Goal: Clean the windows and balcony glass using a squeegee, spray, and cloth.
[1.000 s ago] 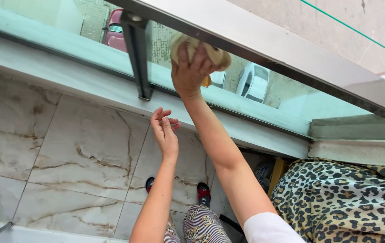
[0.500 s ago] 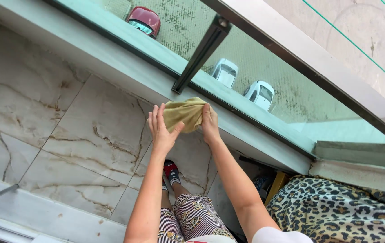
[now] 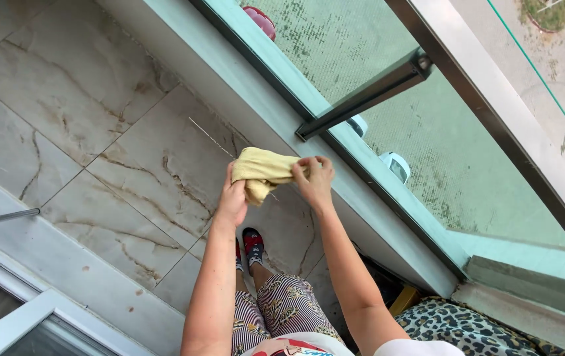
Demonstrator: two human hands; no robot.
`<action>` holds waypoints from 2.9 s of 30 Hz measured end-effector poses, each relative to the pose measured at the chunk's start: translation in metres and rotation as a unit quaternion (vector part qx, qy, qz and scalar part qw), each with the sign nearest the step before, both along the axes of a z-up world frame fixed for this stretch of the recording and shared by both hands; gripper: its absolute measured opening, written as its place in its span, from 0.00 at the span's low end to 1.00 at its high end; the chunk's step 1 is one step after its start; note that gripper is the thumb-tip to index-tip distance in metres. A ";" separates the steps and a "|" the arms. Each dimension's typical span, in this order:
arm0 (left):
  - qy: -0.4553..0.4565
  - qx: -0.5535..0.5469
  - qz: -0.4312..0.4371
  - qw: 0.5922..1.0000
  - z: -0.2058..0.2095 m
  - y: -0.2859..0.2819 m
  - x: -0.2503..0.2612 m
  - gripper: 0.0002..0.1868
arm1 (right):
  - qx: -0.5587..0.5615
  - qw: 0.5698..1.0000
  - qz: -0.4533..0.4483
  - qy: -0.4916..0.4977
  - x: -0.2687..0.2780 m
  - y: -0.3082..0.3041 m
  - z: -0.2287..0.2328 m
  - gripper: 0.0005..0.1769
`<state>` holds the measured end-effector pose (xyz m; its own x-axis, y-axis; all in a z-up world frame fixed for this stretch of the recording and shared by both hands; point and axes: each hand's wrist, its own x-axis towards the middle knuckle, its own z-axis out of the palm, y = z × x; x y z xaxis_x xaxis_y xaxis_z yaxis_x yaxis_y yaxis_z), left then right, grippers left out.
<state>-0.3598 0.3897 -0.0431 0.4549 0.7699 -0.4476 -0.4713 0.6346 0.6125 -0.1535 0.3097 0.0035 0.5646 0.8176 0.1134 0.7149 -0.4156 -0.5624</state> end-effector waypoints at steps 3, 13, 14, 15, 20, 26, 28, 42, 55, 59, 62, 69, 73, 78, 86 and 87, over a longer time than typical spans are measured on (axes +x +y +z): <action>-0.179 -0.079 -0.038 0.980 0.072 0.009 -0.003 0.27 | 0.011 0.862 -0.008 0.506 -0.019 0.025 0.032 0.28; -0.248 0.087 0.011 0.965 -0.002 0.020 0.107 0.42 | 0.106 0.887 0.019 0.449 -0.019 0.092 0.070 0.33; -0.229 0.080 0.039 0.969 0.026 0.033 0.121 0.41 | 0.131 0.940 -0.014 0.315 -0.010 0.094 0.073 0.31; -0.210 0.072 0.067 0.973 0.053 0.045 0.136 0.41 | 0.154 0.972 -0.046 0.174 0.000 0.097 0.075 0.30; -0.136 0.272 0.028 0.952 0.163 0.083 0.219 0.50 | 0.360 0.924 -0.119 0.055 0.078 0.063 0.003 0.21; 0.124 0.531 0.002 0.838 0.204 0.078 0.284 0.34 | 0.443 0.893 -0.051 0.057 0.108 0.077 -0.009 0.16; 0.194 0.542 0.060 0.815 0.191 0.080 0.289 0.29 | 0.420 0.906 -0.041 0.036 0.099 0.080 -0.012 0.14; 0.166 0.549 0.094 0.814 0.136 0.137 0.299 0.34 | 0.436 0.877 0.064 -0.192 0.075 0.106 0.054 0.11; 0.155 0.214 0.329 0.906 -0.005 0.171 0.350 0.31 | 0.252 0.802 0.157 -0.519 0.107 0.148 0.088 0.10; 0.204 0.581 0.271 0.739 0.093 0.143 0.340 0.23 | 0.394 0.814 0.170 -0.393 0.128 0.133 0.057 0.07; 0.197 0.693 0.274 0.637 0.141 0.160 0.325 0.17 | 0.427 0.824 0.171 -0.332 0.127 0.123 0.059 0.10; 0.242 0.488 0.258 0.798 0.026 0.156 0.329 0.28 | 0.329 0.866 0.222 -0.305 0.109 0.128 0.064 0.08; 0.230 0.298 0.271 0.886 -0.094 0.157 0.346 0.33 | 0.291 0.879 0.230 -0.300 0.096 0.142 0.057 0.08; 0.139 0.153 0.326 0.923 -0.090 0.170 0.357 0.30 | 0.230 0.927 0.182 -0.235 0.092 0.161 0.043 0.08; 0.252 0.545 0.300 0.741 0.173 0.220 0.315 0.25 | 0.482 0.839 0.164 -0.189 0.103 0.175 0.069 0.18; 0.224 0.526 0.297 0.765 0.188 0.238 0.314 0.27 | 0.481 0.843 0.163 -0.178 0.105 0.181 0.068 0.18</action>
